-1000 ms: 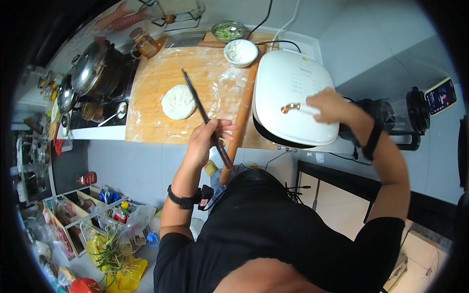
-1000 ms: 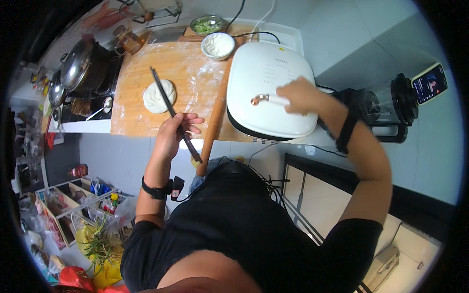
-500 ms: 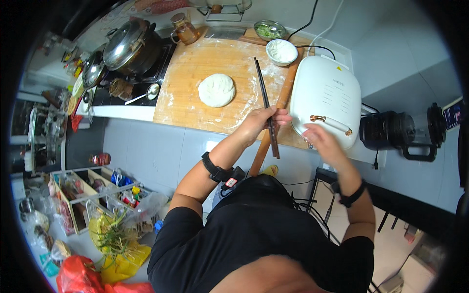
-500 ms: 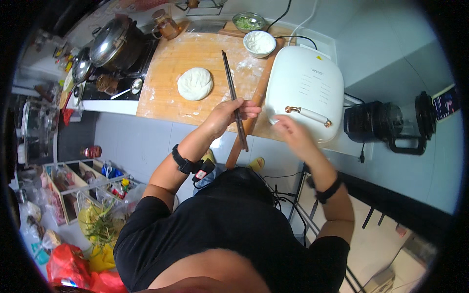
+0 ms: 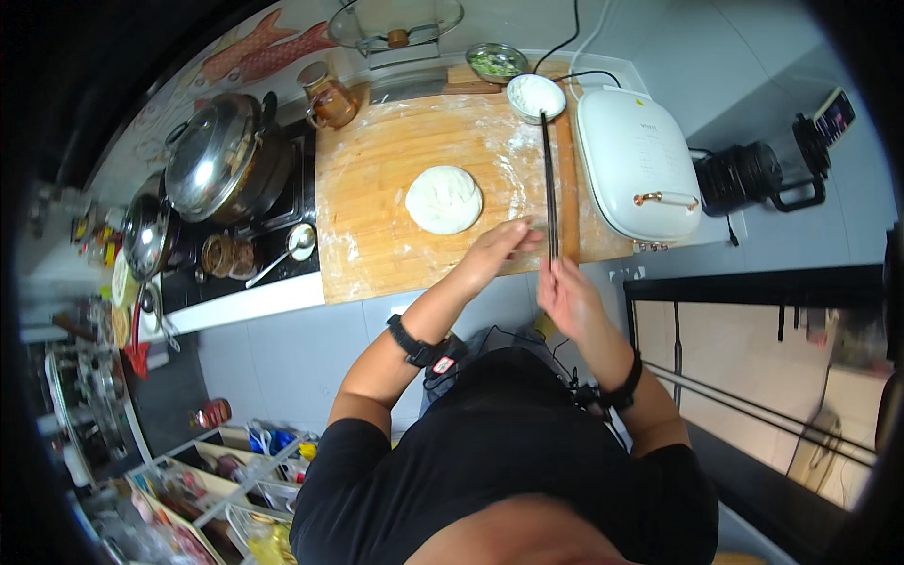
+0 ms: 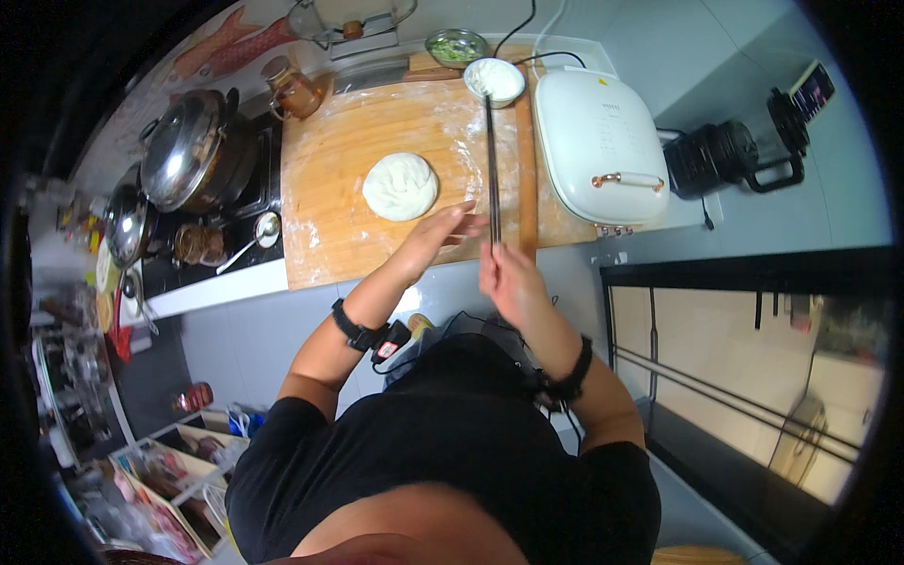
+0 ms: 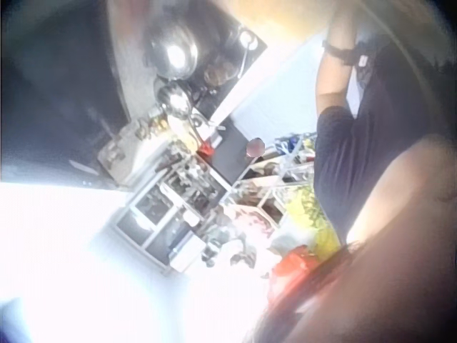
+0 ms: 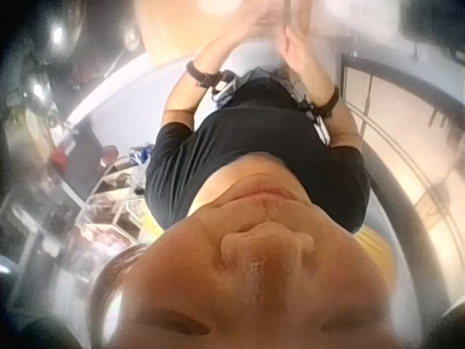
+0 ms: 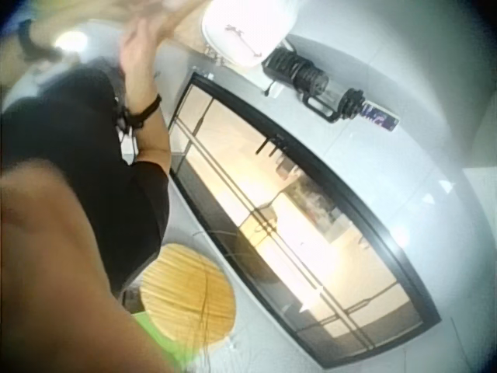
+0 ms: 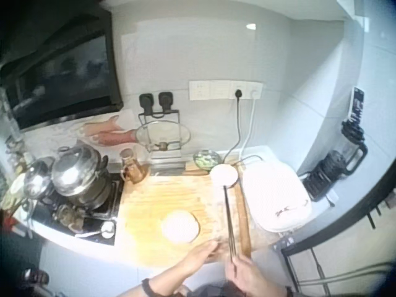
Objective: The person stirs sliced vegetables in a pan on the stove, then uses a rolling pin to flatten dough on a wooden board. They also handle a sandwich press containing a cooked flatbread and move a spice jar on the counter.
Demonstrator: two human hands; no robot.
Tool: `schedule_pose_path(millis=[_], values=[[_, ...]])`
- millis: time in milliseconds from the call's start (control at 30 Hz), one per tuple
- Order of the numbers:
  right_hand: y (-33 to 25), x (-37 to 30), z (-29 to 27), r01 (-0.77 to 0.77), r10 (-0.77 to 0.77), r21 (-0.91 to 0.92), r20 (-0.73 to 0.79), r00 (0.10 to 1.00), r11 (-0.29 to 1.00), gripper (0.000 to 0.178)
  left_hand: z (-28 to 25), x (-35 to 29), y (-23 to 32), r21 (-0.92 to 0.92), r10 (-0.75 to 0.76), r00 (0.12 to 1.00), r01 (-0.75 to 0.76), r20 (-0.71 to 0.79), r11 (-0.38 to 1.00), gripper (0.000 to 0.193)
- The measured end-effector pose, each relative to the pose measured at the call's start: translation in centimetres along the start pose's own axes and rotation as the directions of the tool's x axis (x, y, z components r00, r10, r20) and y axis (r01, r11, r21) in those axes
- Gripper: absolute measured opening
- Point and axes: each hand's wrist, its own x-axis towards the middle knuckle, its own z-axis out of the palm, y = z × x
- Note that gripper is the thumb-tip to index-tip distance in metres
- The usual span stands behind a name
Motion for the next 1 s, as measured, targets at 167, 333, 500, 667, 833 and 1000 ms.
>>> schedule_pose_path(millis=[167, 333, 500, 667, 833, 1000], values=[[-3.0, 16.8, 1.5, 0.256, -0.255, 0.068, -0.019, 0.967, 0.964, 0.013, -5.4, -4.8, -1.5, -0.058, -0.025, 0.994, 0.019, -0.102, 0.998, 0.048], [-5.6, 29.3, 1.3, 0.284, -0.237, 0.227, -0.214, 0.948, 0.931, 0.017, -8.5, -9.9, -3.0, 0.027, -0.099, 0.966, 0.108, -0.240, 0.994, 0.046], [-5.4, 31.9, 1.9, 0.260, -0.183, 0.197, -0.341, 0.922, 0.945, 0.022, -9.5, -13.6, -3.2, 0.030, -0.140, 0.920, 0.162, -0.365, 0.986, 0.047], [-4.7, 22.6, -1.5, 0.364, -0.713, -0.883, 0.049, 0.700, 0.296, 0.033, -9.5, -12.8, -2.1, 0.075, -0.102, 0.928, 0.138, -0.359, 0.988, 0.043], [0.1, 5.2, -9.5, -0.124, -0.682, -0.950, 0.111, 0.723, -0.286, 0.044, -8.0, -9.5, -2.2, 0.066, -0.090, 0.969, 0.108, -0.231, 0.992, 0.042], [4.6, 0.1, -13.1, -0.223, -0.369, -0.818, -0.459, 0.808, 0.530, 0.046, -4.3, -4.9, -3.1, 0.102, -0.080, 0.997, 0.078, 0.014, 0.992, 0.040]])
